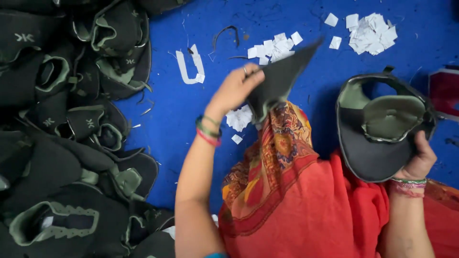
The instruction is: Applying labels to shoe upper components and securing them with a hand iron.
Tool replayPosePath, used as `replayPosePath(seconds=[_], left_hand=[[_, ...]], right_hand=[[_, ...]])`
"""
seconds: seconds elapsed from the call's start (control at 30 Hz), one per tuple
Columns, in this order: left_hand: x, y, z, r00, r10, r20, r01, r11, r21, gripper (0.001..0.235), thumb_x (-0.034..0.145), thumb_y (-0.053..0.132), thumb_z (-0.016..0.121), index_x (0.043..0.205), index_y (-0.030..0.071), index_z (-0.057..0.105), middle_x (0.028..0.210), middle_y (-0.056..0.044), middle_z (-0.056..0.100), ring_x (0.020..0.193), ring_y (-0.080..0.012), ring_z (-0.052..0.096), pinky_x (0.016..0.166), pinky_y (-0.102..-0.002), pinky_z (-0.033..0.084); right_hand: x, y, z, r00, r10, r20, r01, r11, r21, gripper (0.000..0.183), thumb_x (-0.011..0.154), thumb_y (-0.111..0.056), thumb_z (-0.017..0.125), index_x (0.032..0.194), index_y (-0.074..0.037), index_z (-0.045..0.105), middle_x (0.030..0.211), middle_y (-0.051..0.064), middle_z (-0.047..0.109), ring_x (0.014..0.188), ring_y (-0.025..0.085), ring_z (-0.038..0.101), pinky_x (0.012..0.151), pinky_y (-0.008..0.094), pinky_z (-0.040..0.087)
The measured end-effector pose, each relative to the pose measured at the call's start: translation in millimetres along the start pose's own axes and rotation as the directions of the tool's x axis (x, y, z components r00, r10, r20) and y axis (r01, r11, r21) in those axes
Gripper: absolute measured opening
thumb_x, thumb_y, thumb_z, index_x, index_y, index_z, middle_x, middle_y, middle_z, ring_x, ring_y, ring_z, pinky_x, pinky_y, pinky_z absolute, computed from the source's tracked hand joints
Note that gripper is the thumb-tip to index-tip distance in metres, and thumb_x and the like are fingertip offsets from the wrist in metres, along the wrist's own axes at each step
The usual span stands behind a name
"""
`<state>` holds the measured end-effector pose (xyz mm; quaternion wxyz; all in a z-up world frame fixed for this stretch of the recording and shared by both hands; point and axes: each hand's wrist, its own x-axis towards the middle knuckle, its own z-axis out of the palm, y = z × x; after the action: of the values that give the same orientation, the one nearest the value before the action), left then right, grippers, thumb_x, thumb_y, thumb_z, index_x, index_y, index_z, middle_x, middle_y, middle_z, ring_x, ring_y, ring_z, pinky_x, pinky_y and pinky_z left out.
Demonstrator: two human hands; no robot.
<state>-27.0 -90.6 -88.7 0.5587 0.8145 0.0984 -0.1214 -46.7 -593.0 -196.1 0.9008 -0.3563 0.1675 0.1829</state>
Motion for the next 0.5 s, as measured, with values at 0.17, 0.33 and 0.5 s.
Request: replayPosePath(seconds=[0.17,0.33,0.5], left_hand=[[-4.0,20.2,-25.2,0.998,-0.037,-0.047,0.012,0.897,-0.441,0.030,0.104,0.029,0.061,0.117,0.002,0.067,0.104,0.000,0.068,0.094,-0.0089,0.060,0.082,-0.026,0.049],[-87.7,22.9,-54.9,0.984,-0.036,-0.175,-0.049,0.887,-0.459,0.027,0.106,0.023,0.062,0.119,0.001,0.069,0.106,0.001,0.066,0.098,-0.0064,0.058,0.085,-0.024,0.047],[-206.7,68.4,-75.9,0.840,0.023,-0.542,0.009,0.998,0.057,0.017,0.098,0.016,0.073,0.113,0.007,0.074,0.104,0.001,0.071,0.098,-0.0128,0.066,0.091,-0.028,0.052]], right_hand=[[-5.0,1.6,-26.9,0.999,-0.034,-0.007,0.034,0.999,-0.002,0.043,0.114,-0.029,0.055,0.150,-0.006,0.052,0.156,0.010,0.056,0.144,0.029,0.052,0.129,0.047,0.037],[-6.6,-4.0,-13.0,0.998,-0.035,0.043,0.037,0.998,-0.041,0.043,0.114,-0.029,0.056,0.151,-0.007,0.051,0.157,0.009,0.052,0.143,0.028,0.049,0.131,0.047,0.036],[32.2,-10.7,-13.0,0.981,0.052,0.188,-0.034,0.994,-0.100,0.046,0.112,-0.030,0.057,0.153,-0.008,0.050,0.157,0.008,0.050,0.146,0.027,0.047,0.133,0.046,0.034]])
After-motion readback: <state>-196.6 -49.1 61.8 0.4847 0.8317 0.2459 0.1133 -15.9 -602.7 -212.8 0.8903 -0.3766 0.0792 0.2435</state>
